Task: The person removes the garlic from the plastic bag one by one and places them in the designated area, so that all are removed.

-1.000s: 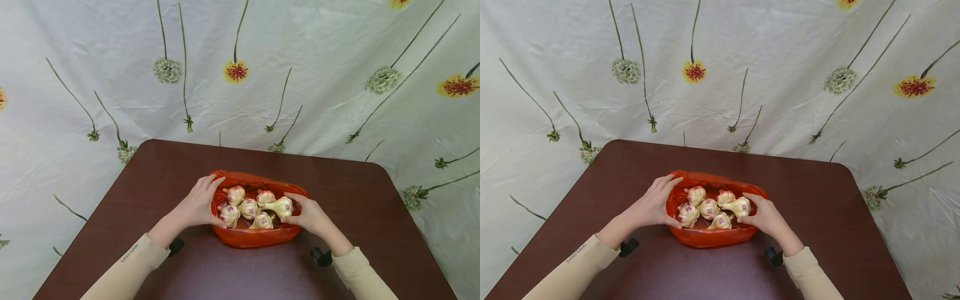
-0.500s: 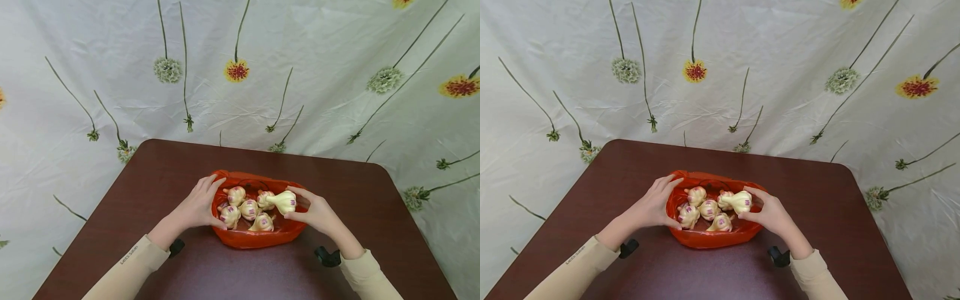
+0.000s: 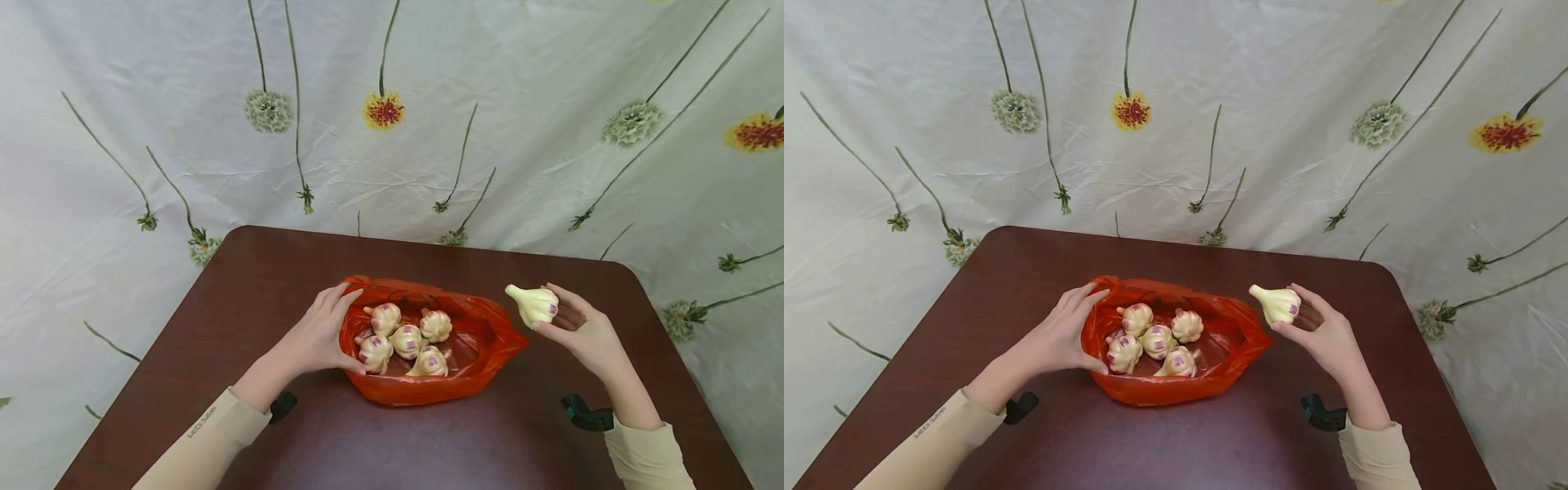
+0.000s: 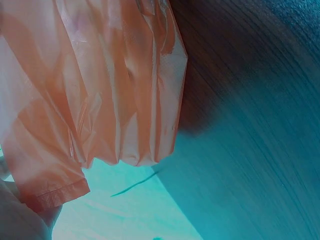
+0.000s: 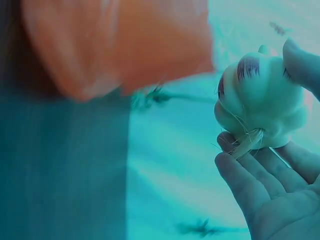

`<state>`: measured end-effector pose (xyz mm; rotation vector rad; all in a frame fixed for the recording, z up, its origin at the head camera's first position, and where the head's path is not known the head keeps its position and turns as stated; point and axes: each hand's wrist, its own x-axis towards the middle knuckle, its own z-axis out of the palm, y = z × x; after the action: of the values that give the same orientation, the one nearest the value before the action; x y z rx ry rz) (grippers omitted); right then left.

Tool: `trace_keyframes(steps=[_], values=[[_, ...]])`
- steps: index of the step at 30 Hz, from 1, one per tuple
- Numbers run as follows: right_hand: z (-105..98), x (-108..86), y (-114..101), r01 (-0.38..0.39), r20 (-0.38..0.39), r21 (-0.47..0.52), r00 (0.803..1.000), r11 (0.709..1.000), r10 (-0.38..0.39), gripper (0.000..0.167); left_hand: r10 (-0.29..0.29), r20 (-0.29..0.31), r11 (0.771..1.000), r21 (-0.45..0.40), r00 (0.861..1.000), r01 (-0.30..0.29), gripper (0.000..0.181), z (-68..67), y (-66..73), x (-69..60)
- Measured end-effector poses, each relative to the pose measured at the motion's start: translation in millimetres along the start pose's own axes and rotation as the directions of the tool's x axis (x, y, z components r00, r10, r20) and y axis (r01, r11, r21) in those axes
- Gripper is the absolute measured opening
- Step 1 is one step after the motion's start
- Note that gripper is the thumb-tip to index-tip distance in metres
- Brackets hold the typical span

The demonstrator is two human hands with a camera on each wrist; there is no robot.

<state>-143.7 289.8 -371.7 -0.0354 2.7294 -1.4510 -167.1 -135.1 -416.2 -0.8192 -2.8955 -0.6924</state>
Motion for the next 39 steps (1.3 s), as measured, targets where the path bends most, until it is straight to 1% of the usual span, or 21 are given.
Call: trace_keyframes(steps=[2,5,9,15,22,29,39], values=[[-4.8,-1.6,7.5,-0.045,-0.003,-0.005,0.999,0.999,0.045,0.08,-0.002,0.002,1.0,-0.004,1.0,0.002,0.12,-0.7,-1.0,-1.1],[-8.5,-2.5,19.1,-0.101,-0.014,-0.046,0.995,0.994,0.1,0.083,-0.002,0.004,1.0,-0.01,1.0,0.002,0.121,-1.2,-2.5,-2.5],[-7.7,-0.5,34.8,-0.146,-0.048,-0.097,0.989,0.985,0.142,0.085,0.001,-0.004,1.0,-0.014,1.0,-0.001,0.122,-0.5,-4.5,-3.5],[-0.6,3.1,57.4,-0.201,-0.05,-0.135,0.979,0.97,0.196,0.088,0.003,-0.016,1.0,-0.013,1.0,-0.003,0.12,1.5,-5.7,-4.2],[6.9,2.7,74.4,-0.21,-0.038,-0.198,0.978,0.957,0.206,0.088,0.001,-0.012,1.0,-0.014,1.0,-0.001,0.119,2.8,-6.7,-2.8],[11.2,2.1,81.7,-0.218,-0.022,-0.207,0.976,0.954,0.218,0.088,0.002,-0.004,1.0,-0.017,1.0,-0.002,0.119,1.8,-6.4,-0.6],[16.0,0.3,88.8,-0.224,-0.037,-0.215,0.975,0.951,0.221,0.085,0.01,0.005,0.999,-0.031,1.0,-0.009,0.118,1.9,-4.9,2.4]])
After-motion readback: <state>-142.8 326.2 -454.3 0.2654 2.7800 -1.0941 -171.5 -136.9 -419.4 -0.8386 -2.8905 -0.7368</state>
